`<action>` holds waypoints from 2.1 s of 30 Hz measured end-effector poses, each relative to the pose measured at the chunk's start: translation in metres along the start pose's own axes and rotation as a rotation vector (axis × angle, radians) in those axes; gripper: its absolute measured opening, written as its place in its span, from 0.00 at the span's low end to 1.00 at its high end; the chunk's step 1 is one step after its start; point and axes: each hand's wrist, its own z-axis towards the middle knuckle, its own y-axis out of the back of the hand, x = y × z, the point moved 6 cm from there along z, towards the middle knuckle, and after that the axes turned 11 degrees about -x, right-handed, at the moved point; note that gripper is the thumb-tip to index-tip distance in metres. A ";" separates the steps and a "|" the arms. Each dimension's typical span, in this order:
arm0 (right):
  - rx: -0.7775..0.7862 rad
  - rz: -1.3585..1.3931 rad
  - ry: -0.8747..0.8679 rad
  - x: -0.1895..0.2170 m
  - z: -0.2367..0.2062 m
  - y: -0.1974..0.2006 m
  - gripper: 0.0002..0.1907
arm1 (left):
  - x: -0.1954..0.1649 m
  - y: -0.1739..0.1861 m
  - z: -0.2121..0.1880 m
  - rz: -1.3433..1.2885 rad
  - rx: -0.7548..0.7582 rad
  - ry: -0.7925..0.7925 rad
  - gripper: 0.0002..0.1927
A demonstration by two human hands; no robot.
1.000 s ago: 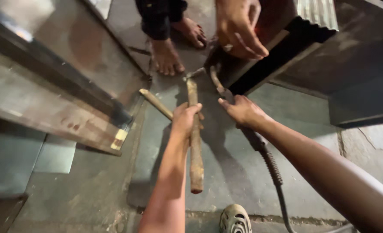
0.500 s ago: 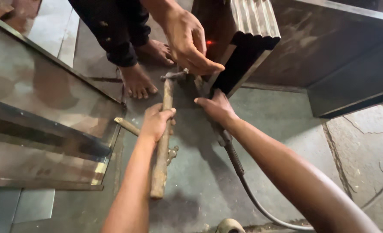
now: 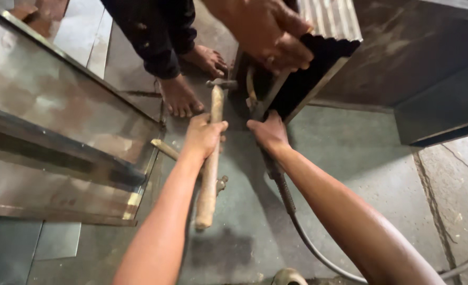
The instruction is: The person welds the seams of a large metal cabinet frame using a handheld welding torch while a coworker holds the structure steady. The person repeatedly welds different corners and edges of the metal frame.
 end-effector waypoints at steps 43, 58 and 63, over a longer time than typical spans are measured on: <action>-0.015 -0.597 0.197 0.050 -0.009 0.027 0.37 | -0.019 -0.017 -0.036 -0.089 0.118 -0.009 0.12; -0.027 -0.549 0.150 0.045 -0.004 0.020 0.45 | -0.004 -0.006 -0.036 -0.145 0.080 0.029 0.12; 0.002 -0.506 0.143 0.029 -0.013 0.023 0.41 | -0.001 -0.009 -0.037 -0.218 0.087 0.077 0.11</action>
